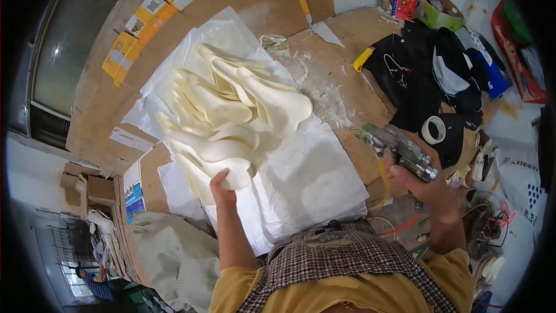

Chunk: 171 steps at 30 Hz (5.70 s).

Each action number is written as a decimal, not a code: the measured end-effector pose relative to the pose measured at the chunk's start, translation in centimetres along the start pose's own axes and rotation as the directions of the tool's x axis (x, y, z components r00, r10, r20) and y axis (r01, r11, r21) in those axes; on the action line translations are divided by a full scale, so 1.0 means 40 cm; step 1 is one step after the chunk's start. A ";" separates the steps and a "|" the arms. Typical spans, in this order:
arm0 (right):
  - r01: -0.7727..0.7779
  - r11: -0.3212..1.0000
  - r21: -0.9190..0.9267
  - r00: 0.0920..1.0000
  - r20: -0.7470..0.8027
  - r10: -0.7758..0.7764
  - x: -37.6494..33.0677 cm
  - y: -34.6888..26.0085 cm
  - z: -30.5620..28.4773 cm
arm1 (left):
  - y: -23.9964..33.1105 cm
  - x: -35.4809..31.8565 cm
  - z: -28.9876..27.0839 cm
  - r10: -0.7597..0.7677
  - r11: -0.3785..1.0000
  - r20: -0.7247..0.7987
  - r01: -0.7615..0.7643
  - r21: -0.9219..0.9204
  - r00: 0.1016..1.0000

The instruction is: Sorting, bagging, and applying adhesive spray to white foam components for bicycle saddles in a factory setting.

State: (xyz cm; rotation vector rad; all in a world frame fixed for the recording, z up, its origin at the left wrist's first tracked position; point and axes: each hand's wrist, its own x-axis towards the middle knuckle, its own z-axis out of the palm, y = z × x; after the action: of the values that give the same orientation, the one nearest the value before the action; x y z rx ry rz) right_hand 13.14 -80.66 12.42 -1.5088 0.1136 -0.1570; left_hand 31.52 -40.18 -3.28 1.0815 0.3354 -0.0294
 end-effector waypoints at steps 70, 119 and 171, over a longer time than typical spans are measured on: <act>0.008 0.977 -0.214 0.991 0.132 0.021 -0.262 -0.114 0.550 | -0.072 0.216 -0.524 0.285 0.580 -0.059 -0.123 0.806 0.957; -0.105 0.977 -0.187 0.916 0.365 0.168 0.055 0.087 0.185 | 0.023 -0.010 -0.225 0.119 0.924 -0.141 -0.058 0.377 0.983; -0.199 0.974 -0.108 0.979 -0.074 0.191 0.127 0.200 0.228 | 0.034 0.463 0.015 0.131 0.866 0.314 -0.263 0.425 0.940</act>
State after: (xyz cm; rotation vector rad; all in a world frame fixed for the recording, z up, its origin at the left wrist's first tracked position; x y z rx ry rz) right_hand 19.96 -72.12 5.10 -1.5981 0.3255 -0.0406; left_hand 49.51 -37.49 -7.09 1.5634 -0.0468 -0.0779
